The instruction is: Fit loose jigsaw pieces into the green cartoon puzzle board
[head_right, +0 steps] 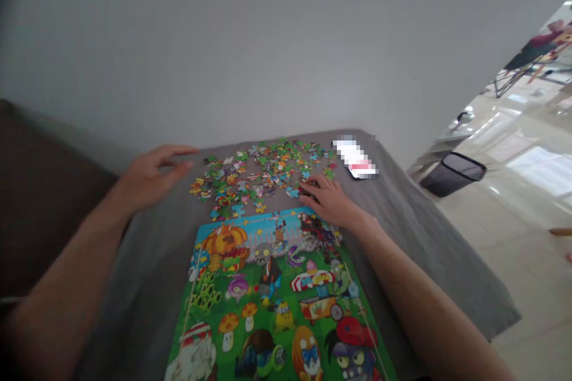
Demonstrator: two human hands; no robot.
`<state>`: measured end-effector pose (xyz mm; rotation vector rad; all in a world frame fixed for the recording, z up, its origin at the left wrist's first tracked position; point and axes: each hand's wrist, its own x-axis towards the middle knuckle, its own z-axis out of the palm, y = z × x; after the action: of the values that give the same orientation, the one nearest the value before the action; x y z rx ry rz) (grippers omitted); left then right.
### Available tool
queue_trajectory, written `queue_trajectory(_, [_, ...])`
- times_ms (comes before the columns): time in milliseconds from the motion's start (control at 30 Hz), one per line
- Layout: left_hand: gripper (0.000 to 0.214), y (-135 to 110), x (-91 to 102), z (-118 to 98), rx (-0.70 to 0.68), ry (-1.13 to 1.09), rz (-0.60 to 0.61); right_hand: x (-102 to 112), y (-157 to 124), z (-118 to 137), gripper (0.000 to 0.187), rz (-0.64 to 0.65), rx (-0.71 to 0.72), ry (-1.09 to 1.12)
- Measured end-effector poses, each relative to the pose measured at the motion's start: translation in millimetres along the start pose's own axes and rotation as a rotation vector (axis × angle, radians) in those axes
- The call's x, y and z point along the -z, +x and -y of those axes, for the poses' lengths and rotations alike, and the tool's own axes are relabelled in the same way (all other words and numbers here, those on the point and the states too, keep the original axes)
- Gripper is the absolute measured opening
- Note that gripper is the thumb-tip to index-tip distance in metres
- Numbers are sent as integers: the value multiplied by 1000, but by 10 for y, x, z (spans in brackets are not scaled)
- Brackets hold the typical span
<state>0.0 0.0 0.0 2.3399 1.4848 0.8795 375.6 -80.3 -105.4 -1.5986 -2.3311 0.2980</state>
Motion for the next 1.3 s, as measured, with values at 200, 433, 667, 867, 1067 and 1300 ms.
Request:
queue_trajectory(200, [36,-342,-510,526,35,141,-37,-67,14,-7,50,-33,-17,-26])
queue_trajectory(433, [52,-363,-708,666,90,264,107,-78,28,36,42,-73,-42,-49])
queue_trajectory(667, [54,-362,-717,675,43,278,136,-38,38,113,41,-72,-74,-62])
queue_trajectory(867, [52,-220,-625,707,5,280,26,-32,56,142,43,-106,-88,-56])
queue_trajectory(1067, [43,200,-597,681,-19,290,63,-55,70,119,43,-134,-94,-68])
queue_trajectory(1300, [43,526,-831,280,-127,321,223,-118,60,59,45,-160,-47,-51])
